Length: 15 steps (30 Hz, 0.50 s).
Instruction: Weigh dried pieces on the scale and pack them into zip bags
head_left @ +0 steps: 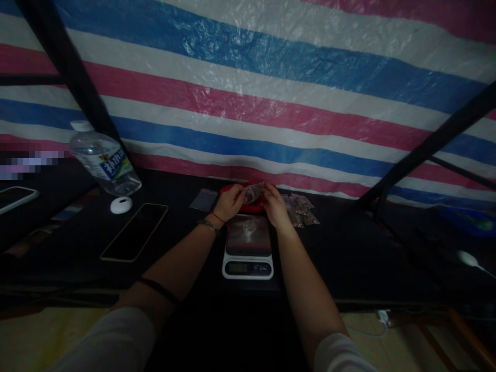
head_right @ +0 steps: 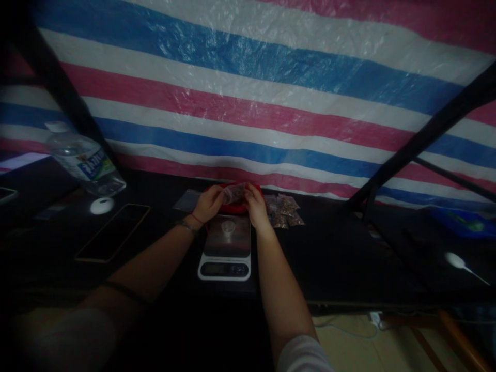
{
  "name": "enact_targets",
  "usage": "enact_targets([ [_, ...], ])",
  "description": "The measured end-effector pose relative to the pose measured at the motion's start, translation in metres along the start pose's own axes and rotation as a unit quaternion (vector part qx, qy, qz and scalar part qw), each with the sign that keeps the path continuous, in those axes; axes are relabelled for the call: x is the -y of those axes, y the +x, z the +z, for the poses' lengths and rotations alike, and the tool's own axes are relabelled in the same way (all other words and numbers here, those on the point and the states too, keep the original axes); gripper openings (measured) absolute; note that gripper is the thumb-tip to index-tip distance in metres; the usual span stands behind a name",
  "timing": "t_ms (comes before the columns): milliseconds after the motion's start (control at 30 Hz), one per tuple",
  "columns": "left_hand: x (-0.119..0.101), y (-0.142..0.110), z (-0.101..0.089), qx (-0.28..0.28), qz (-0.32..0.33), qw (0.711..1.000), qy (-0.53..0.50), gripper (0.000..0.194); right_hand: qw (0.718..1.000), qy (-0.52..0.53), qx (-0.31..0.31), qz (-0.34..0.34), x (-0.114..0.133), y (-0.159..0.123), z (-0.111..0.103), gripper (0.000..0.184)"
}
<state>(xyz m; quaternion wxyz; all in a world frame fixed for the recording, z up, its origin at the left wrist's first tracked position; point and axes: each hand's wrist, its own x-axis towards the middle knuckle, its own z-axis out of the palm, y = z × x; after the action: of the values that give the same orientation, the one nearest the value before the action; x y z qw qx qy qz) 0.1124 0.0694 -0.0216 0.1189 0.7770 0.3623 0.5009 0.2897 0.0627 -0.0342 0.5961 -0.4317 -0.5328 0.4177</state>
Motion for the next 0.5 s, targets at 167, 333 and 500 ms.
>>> enact_targets([
  [167,0.006,0.001,0.000,-0.023,-0.050,0.998,-0.001,0.019,0.999,0.032,0.017,0.017,0.007,-0.002,-0.003,0.038],
  [333,0.015,0.000,-0.002,-0.041,-0.067,0.997,-0.009,0.022,0.997,0.075,-0.016,0.009,0.008,-0.002,0.000,0.031],
  [500,0.024,0.000,-0.001,-0.006,-0.052,0.998,-0.029,0.029,0.994,0.006,-0.104,-0.041,0.000,0.004,-0.004,0.030],
])
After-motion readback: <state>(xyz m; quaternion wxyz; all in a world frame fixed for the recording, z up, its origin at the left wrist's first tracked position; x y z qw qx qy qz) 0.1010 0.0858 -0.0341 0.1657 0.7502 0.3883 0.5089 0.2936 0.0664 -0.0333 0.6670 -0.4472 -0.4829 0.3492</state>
